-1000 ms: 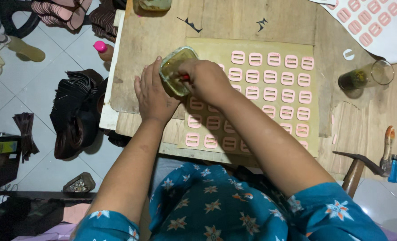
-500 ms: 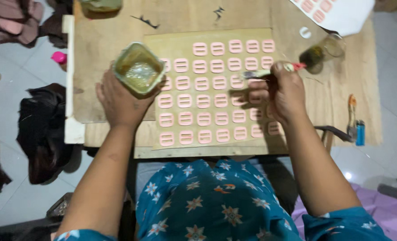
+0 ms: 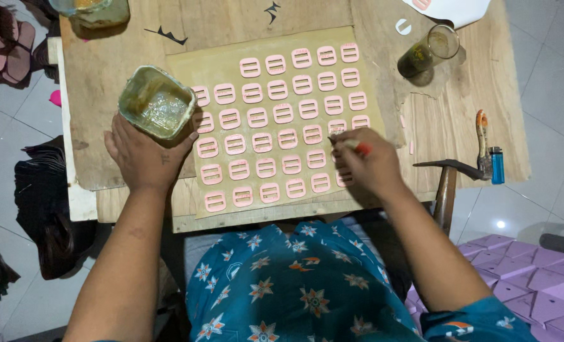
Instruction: The person sits at a workbench holding a container of liquid glue in one hand and uses a brush in the other hand to apply glue onto small pink foam pieces laid out in rows on a board, working through the pieces one at a time. The board rests on a wooden table surrounded by sandal parts and footwear materials.
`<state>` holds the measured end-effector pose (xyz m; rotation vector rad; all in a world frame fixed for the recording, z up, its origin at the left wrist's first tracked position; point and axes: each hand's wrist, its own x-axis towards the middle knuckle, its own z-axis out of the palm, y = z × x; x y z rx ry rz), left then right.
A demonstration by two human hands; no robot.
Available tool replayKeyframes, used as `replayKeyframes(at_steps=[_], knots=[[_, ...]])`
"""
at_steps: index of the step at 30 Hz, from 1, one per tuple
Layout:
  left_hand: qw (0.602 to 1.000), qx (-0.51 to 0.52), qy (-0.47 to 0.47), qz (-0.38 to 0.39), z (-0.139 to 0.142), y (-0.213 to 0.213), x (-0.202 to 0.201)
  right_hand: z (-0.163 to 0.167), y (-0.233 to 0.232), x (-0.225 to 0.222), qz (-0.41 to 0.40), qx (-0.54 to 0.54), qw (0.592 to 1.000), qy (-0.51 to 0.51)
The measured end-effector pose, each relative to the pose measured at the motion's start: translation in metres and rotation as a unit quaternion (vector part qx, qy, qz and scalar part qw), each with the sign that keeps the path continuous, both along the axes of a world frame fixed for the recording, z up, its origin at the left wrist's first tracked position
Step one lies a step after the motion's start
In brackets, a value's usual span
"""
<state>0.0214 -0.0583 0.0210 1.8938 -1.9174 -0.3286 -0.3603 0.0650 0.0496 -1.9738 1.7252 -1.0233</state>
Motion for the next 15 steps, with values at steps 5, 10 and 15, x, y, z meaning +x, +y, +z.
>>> replayKeyframes(at_steps=[5,10,15], knots=[[1.0,0.003,-0.003,-0.01,0.001,0.002,0.001,0.0,-0.033,-0.013,-0.183,0.08,0.98,-0.028],[1.0,0.002,-0.004,-0.011,0.002,0.001,0.001,0.002,-0.045,-0.003,-0.148,0.119,0.971,-0.142],[1.0,0.009,-0.003,-0.014,0.003,0.002,0.002,0.005,-0.048,-0.01,-0.139,0.074,0.986,-0.053]])
